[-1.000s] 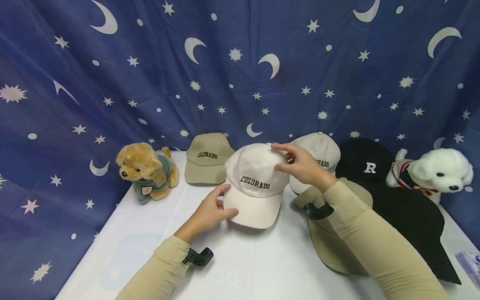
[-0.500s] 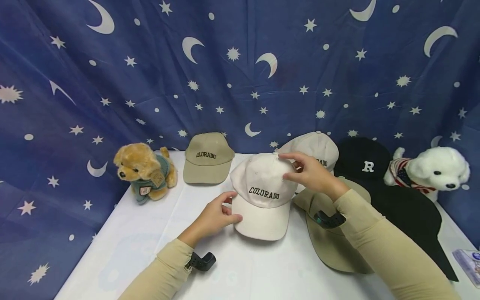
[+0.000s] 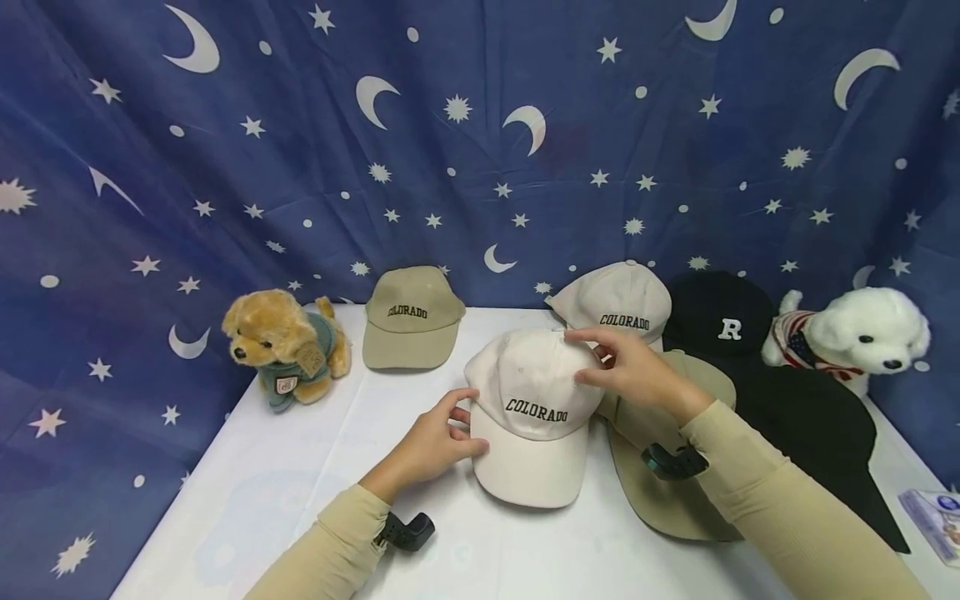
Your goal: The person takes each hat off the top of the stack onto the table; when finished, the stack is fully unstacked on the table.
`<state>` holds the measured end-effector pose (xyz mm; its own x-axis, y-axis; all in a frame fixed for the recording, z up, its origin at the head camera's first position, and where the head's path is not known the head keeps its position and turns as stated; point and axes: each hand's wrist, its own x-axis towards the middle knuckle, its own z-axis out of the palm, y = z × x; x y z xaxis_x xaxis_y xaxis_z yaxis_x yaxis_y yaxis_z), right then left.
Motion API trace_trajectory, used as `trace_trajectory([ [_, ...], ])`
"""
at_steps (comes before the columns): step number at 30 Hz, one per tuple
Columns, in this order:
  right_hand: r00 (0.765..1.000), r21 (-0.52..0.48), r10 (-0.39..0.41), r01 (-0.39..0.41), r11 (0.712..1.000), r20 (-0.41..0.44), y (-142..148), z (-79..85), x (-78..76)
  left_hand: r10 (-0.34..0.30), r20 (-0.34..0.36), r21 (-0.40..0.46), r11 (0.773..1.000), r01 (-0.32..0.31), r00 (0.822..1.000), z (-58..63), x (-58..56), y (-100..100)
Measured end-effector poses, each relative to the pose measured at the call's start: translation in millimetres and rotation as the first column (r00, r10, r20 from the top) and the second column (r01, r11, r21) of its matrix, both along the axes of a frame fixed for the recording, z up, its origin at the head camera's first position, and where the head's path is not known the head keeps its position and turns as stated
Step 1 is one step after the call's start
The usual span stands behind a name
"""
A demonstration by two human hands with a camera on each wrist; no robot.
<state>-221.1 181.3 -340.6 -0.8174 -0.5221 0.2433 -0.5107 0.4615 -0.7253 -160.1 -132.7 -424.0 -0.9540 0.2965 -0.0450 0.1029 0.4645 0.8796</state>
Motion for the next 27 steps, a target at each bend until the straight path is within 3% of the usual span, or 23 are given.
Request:
trace_trajectory([
  [12,1.0,0.025,-0.009,0.008,1.0,0.018,7,-7.0,14.3,-0.076,-0.005,0.01,0.997,0.076,0.997,-7.7,2.1,2],
  [27,1.0,-0.001,0.005,-0.005,1.0,-0.005,8,-6.9,22.2,-0.076,0.01,-0.048,0.996,0.077,0.997,-7.3,-1.3,8],
])
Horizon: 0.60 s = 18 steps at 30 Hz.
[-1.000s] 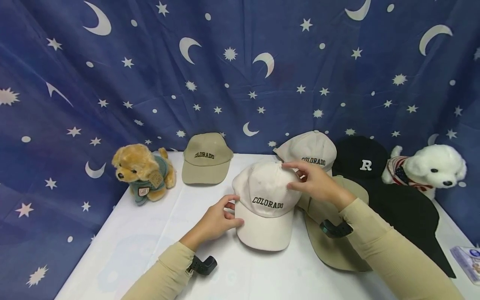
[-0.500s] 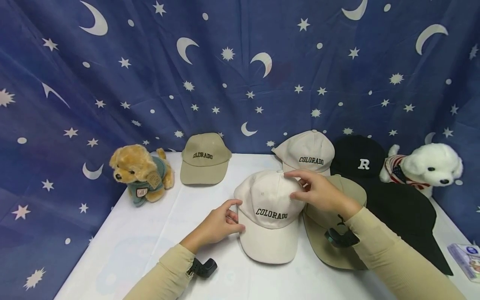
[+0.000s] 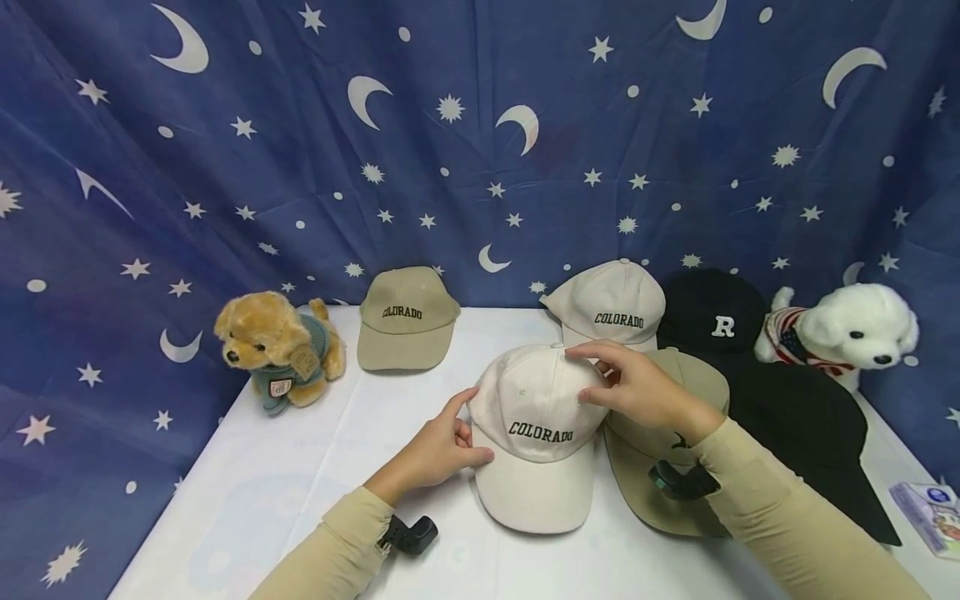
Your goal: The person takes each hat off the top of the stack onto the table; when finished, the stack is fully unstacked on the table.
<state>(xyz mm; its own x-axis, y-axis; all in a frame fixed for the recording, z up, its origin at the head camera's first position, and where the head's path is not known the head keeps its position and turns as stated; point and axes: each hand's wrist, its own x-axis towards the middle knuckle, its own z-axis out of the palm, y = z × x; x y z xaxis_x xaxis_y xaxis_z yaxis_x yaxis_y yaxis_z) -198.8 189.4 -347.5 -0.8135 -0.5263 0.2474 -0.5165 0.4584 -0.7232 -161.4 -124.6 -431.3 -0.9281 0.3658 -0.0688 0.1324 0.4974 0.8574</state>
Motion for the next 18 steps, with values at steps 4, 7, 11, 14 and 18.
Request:
trace_trajectory([
  [4,1.0,-0.009,0.008,-0.008,1.0,0.002,-0.5,0.8,1.3,-0.008,0.014,0.002,1.0,0.008,1.0,0.5,-0.1,0.2],
  [7,1.0,-0.002,0.007,-0.007,1.0,0.007,0.0,1.4,2.4,-0.027,0.029,0.014,1.0,0.027,0.999,0.8,-0.6,-0.2],
  [11,1.0,-0.001,0.01,-0.01,1.0,0.004,0.7,1.9,3.1,-0.081,0.061,0.06,0.995,0.077,0.995,0.7,-2.0,-1.2],
  [14,1.0,-0.006,0.015,-0.015,1.0,-0.001,0.9,2.1,3.4,-0.125,0.087,0.082,0.99,0.118,0.988,0.7,-3.9,-1.6],
  [18,1.0,-0.006,0.018,-0.018,1.0,0.003,1.7,2.3,4.3,-0.168,0.088,0.063,0.985,0.163,0.982,2.4,-7.1,-1.5],
])
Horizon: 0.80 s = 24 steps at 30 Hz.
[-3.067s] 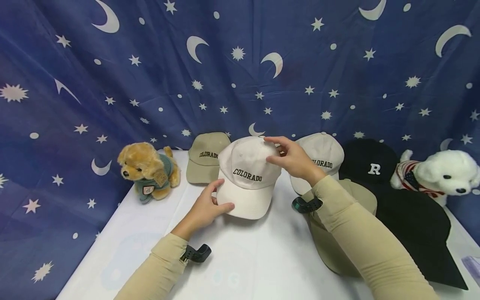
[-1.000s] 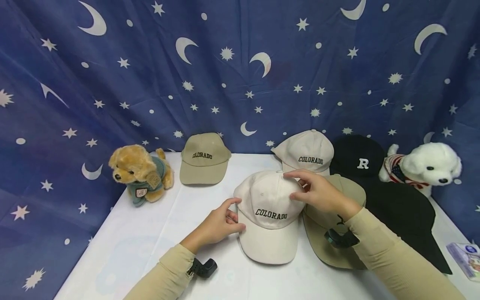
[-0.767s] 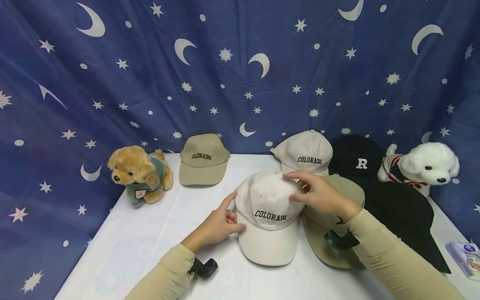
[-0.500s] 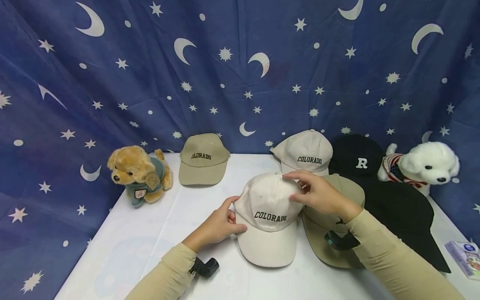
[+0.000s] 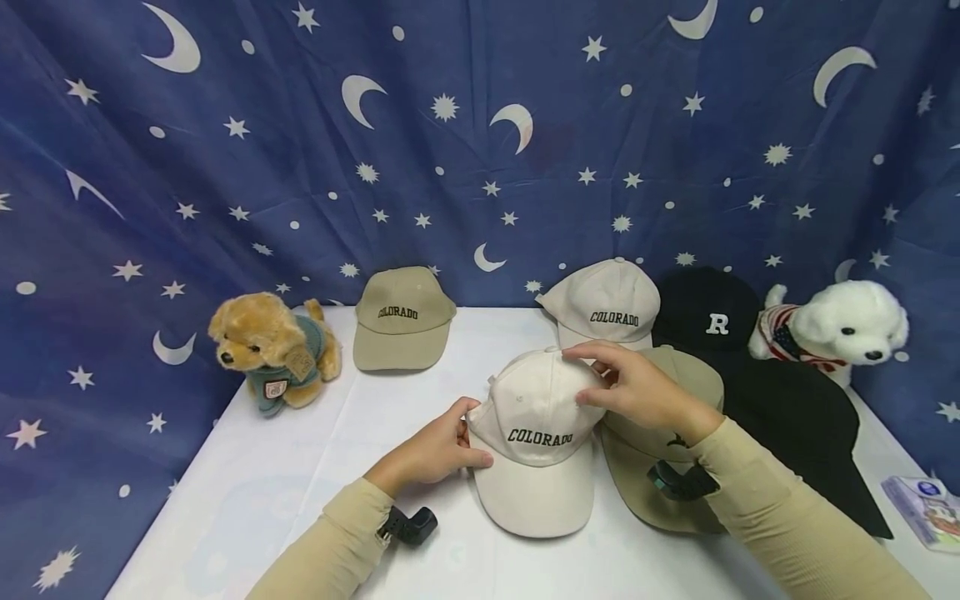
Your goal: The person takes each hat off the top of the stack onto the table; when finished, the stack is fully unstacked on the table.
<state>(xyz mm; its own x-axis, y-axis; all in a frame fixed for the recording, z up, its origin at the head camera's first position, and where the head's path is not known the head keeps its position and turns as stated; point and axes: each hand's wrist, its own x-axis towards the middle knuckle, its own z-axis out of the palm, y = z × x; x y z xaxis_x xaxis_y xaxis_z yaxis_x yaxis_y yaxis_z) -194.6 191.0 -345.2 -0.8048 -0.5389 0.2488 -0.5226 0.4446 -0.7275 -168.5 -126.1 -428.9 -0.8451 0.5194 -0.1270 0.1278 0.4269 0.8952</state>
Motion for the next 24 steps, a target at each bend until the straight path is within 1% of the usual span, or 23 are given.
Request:
trace_trajectory([
  [5,1.0,0.004,-0.011,0.011,1.0,0.021,2,-1.2,-0.4,-0.052,-0.038,-0.035,0.998,0.05,0.998,0.6,-6.0,2],
  [8,0.998,-0.005,-0.017,0.017,1.0,0.054,5,-2.9,-0.2,-0.076,-0.044,-0.057,0.996,0.074,0.996,-0.2,-9.8,4],
  [12,0.992,-0.074,0.034,-0.025,0.997,0.125,10,-9.1,1.0,-0.097,-0.026,-0.061,0.994,0.096,0.995,0.2,-12.4,7],
  [14,0.987,-0.109,0.065,-0.05,0.993,0.144,11,-12.0,2.1,-0.104,-0.016,-0.058,0.993,0.103,0.994,0.6,-13.0,7],
  [17,0.989,-0.128,0.072,-0.056,0.99,0.128,10,-12.7,5.1,-0.124,-0.001,-0.055,0.991,0.123,0.992,1.6,-13.6,5],
  [22,0.997,-0.114,0.046,-0.039,0.993,0.057,8,-9.2,13.2,-0.17,0.022,-0.038,0.984,0.171,0.985,3.2,-12.2,4],
  [24,0.999,-0.111,0.037,-0.033,0.993,0.035,7,-9.6,15.3,-0.171,0.022,-0.038,0.984,0.172,0.985,3.0,-11.8,4],
])
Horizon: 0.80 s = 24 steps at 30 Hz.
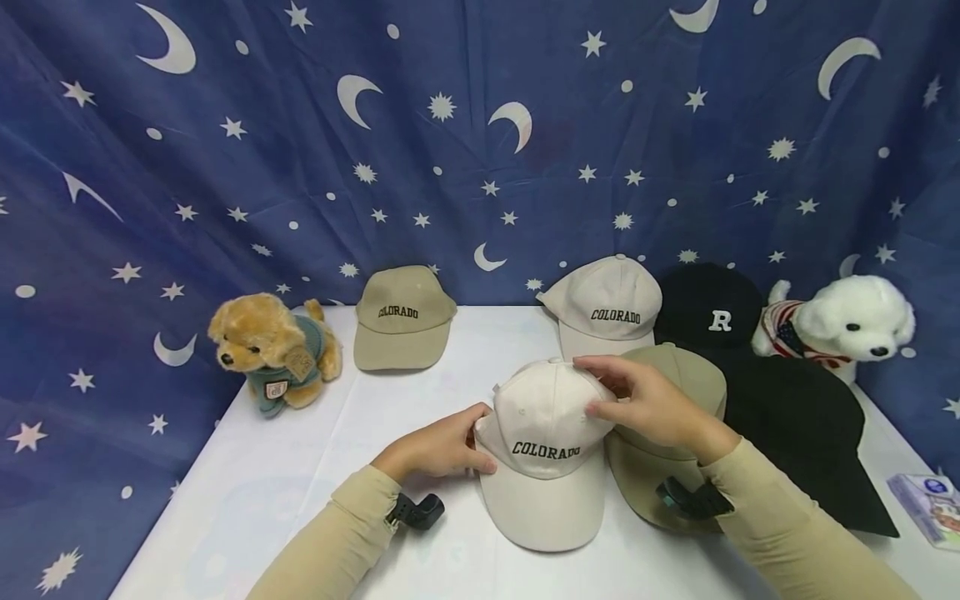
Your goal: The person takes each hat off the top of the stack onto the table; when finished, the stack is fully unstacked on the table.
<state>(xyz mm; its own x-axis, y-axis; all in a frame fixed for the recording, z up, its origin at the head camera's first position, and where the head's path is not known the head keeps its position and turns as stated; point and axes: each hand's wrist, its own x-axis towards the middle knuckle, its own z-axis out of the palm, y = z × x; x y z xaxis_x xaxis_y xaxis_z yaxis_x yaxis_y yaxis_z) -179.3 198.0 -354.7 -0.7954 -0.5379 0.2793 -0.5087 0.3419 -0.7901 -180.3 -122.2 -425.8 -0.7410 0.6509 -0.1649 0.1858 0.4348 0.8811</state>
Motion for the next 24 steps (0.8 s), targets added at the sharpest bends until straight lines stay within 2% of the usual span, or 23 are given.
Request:
trace_trajectory([
  [7,0.998,0.008,-0.062,0.062,0.998,0.01,-4,-2.5,-1.1,0.089,-0.036,-0.047,0.995,-0.091,0.995,2.4,-0.8,-3],
  [15,0.994,0.044,-0.101,0.099,0.994,0.047,-14,-8.3,-11.8,0.182,-0.087,-0.107,0.976,-0.191,0.979,2.6,-1.9,-10],
  [19,0.994,0.036,-0.104,0.102,0.994,0.044,-17,-12.8,-17.3,0.203,-0.114,-0.13,0.967,-0.217,0.973,1.2,-2.9,-10],
  [24,0.994,0.024,-0.101,0.101,0.995,0.029,-20,-14.4,-20.1,0.213,-0.151,-0.109,0.967,-0.231,0.965,0.7,-2.4,-9],
])
